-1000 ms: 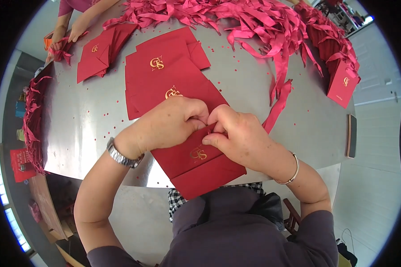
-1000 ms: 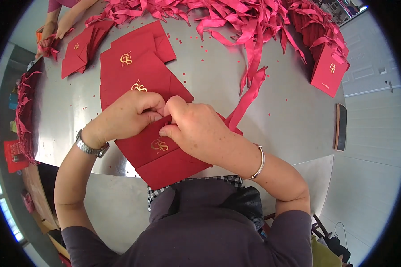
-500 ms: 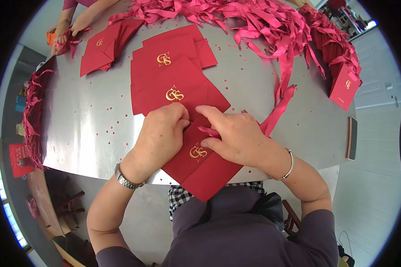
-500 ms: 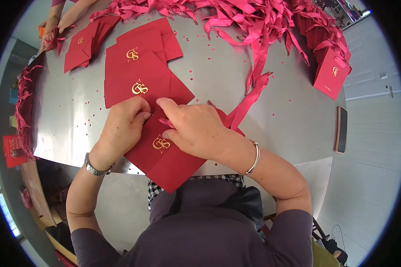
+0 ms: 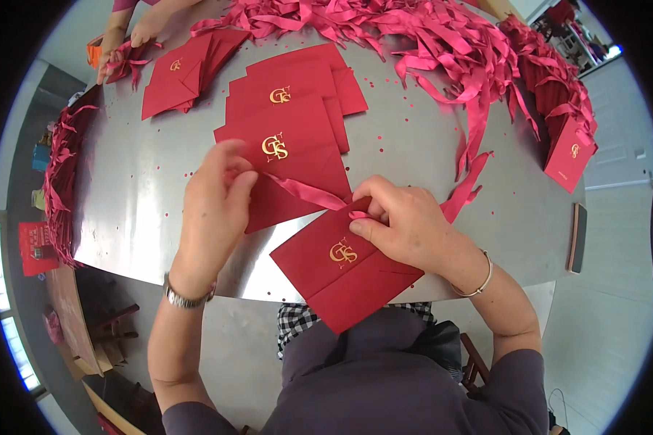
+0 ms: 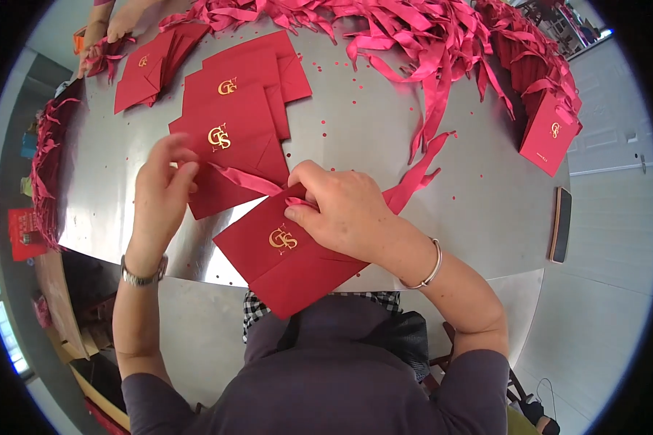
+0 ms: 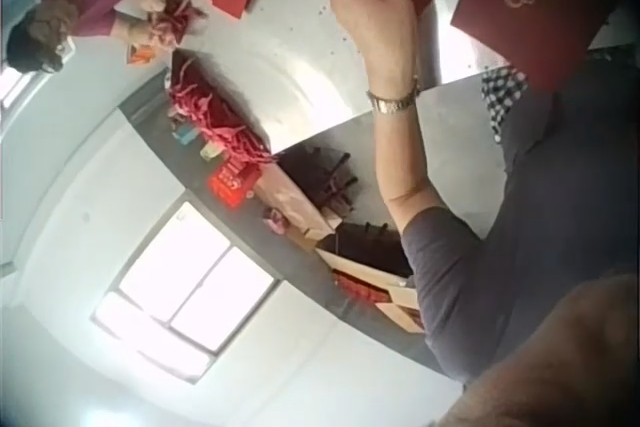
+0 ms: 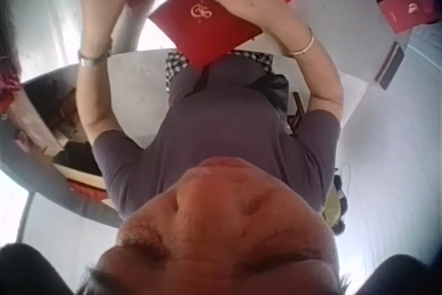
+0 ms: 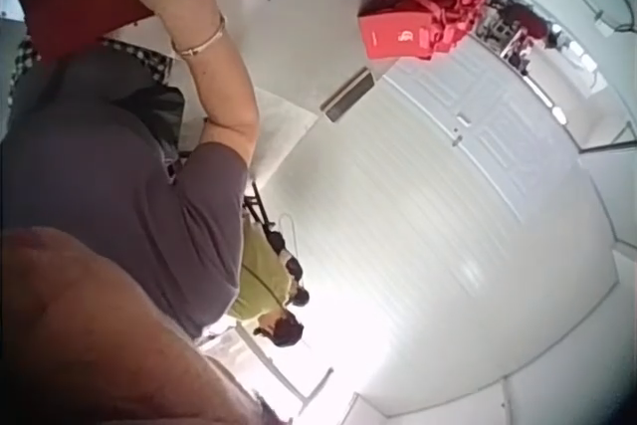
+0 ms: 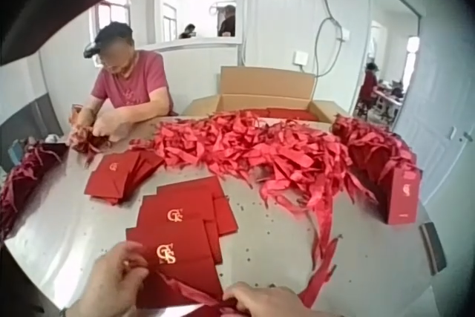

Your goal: The person attaches ribbons to paper gift envelopes by threading ribbon strips through holes by hand and stacks the finished envelopes on the table.

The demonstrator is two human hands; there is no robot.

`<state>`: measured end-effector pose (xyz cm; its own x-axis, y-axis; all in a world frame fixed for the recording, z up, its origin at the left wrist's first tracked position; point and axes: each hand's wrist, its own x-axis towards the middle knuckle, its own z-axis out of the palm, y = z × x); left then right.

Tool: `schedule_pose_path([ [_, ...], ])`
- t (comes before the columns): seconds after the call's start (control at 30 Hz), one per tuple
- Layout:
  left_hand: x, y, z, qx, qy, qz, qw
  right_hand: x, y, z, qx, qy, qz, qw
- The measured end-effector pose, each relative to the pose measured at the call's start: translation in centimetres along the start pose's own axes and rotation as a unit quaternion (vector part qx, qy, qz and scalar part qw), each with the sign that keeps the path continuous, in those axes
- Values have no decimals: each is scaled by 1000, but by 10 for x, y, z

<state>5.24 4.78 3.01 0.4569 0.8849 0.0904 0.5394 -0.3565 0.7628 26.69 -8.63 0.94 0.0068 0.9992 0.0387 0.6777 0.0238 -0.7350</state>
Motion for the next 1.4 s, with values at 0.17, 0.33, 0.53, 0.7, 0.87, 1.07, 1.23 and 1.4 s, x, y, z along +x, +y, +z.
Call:
schedule_pose_path([
  [0.17, -52, 1, -2, 23, -129, 149, 980, 2, -5, -6, -1, -32, 45, 998],
  [0.33, -58, 16, 11, -59, -166, -25, 984, -4, -5, -7, -32, -9, 26, 999],
  [0.53, -42, 12, 6, -95, -127, -62, 985, -21, -8, -48, -99, 92, -33, 990],
  [0.7, -31, 9, 9, -55, -86, -25, 994, -59, 21, -88, 49, 9, 104, 993],
  [0.87, -29, 8, 20, -39, -53, 2, 998, -90, 31, -104, 82, 27, 117, 989],
  [1.07, -31, 8, 20, 6, -26, 0, 1000, -109, 31, -109, 305, 64, 129, 941],
  [1.23, -29, 3, 20, -9, -23, 29, 999, -117, 15, -86, 505, 57, -73, 858],
  [1.4, -28, 0, 18, -23, -59, 14, 998, -88, -11, -66, 551, -61, -214, 804],
])
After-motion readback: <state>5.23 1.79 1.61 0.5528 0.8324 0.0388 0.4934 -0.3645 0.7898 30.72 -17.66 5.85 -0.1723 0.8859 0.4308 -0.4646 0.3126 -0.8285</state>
